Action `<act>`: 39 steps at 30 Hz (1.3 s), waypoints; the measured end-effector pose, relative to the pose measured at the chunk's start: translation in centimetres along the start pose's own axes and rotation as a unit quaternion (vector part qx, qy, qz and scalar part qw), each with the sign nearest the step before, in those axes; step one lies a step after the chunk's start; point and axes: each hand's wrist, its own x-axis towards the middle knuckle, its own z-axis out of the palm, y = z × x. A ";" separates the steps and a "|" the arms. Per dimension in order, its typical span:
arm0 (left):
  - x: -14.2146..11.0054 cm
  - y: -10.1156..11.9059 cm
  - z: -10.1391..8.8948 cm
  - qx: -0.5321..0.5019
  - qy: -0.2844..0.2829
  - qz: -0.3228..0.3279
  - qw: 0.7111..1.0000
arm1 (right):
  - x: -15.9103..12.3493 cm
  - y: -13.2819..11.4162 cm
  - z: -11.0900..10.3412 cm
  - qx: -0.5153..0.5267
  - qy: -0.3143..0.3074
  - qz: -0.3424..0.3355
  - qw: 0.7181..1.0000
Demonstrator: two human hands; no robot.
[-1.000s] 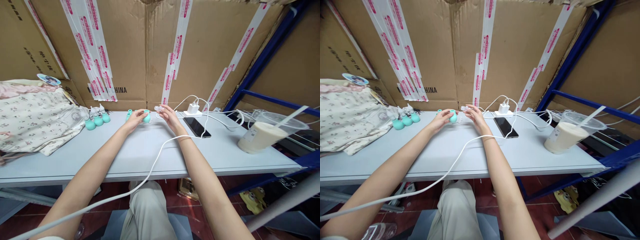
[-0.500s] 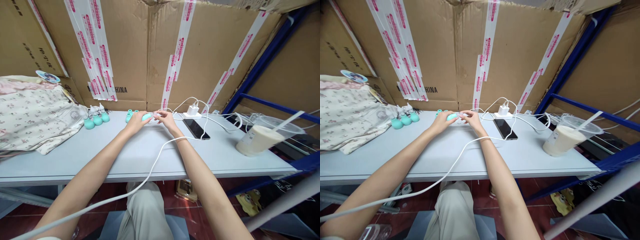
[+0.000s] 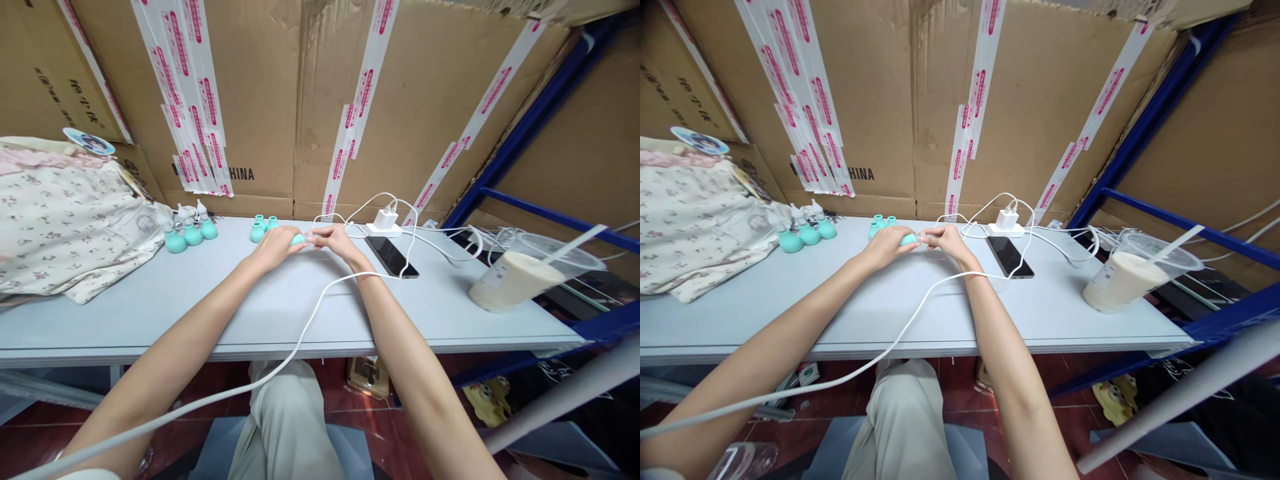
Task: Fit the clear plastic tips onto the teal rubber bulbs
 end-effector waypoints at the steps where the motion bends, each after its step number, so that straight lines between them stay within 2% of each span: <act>1: -0.1 -0.1 0.2 0.000 -0.013 0.007 1.000 | 0.0 0.2 0.1 -0.013 -0.008 0.003 1.000; 4: -0.1 -0.4 0.5 -0.005 -0.022 0.009 1.000 | 0.2 0.6 0.4 -0.013 0.004 0.007 1.000; 9: 0.2 -0.3 0.7 -0.026 0.021 -0.010 0.999 | 0.3 0.1 0.6 0.045 0.056 0.004 0.997; 13: 0.2 0.0 0.8 -0.042 0.013 -0.005 0.999 | 0.2 -0.1 0.7 0.020 0.061 -0.004 0.998; 17: 0.4 -0.2 1.0 -0.103 0.064 -0.066 0.990 | 0.2 -0.4 1.6 0.021 0.118 -0.047 0.992; 20: 0.9 -0.4 1.3 -0.219 0.104 -0.125 0.962 | 0.4 -0.4 2.5 0.057 0.174 -0.040 0.982; 21: 1.0 -0.4 1.5 -0.260 0.113 -0.147 0.948 | 0.4 -0.2 2.8 0.069 0.166 -0.024 0.983; 23: 1.2 -0.2 2.1 -0.333 0.116 -0.184 0.917 | 0.6 0.3 3.3 0.075 0.111 0.009 0.991; 24: 1.2 0.0 2.4 -0.365 0.105 -0.191 0.905 | 0.7 0.6 3.4 0.067 0.078 0.009 0.995; 25: 1.3 0.2 2.8 -0.392 0.086 -0.189 0.896 | 0.9 0.9 3.5 0.049 0.070 0.002 0.996; 27: 1.2 0.4 3.3 -0.421 0.052 -0.173 0.889 | 1.1 1.3 3.3 0.019 0.099 -0.017 0.995; 29: 1.3 0.4 3.1 -0.417 0.046 -0.165 0.893 | 1.2 1.3 3.0 0.010 0.120 -0.023 0.992; 32: 1.7 -0.1 1.3 -0.389 0.126 -0.171 0.896 | 0.9 0.6 2.4 0.015 0.064 -0.011 0.998; 34: 1.9 -0.5 -0.5 -0.404 0.177 -0.157 0.883 | 0.4 -0.1 2.4 0.009 0.003 0.000 1.000; 36: 1.9 -0.8 -2.2 -0.439 0.183 -0.136 0.869 | -0.1 -0.7 2.7 -0.006 -0.070 0.014 0.997; 39: 1.6 -0.8 -3.5 -0.465 0.143 -0.118 0.866 | -0.6 -1.2 3.1 -0.038 -0.155 0.013 0.987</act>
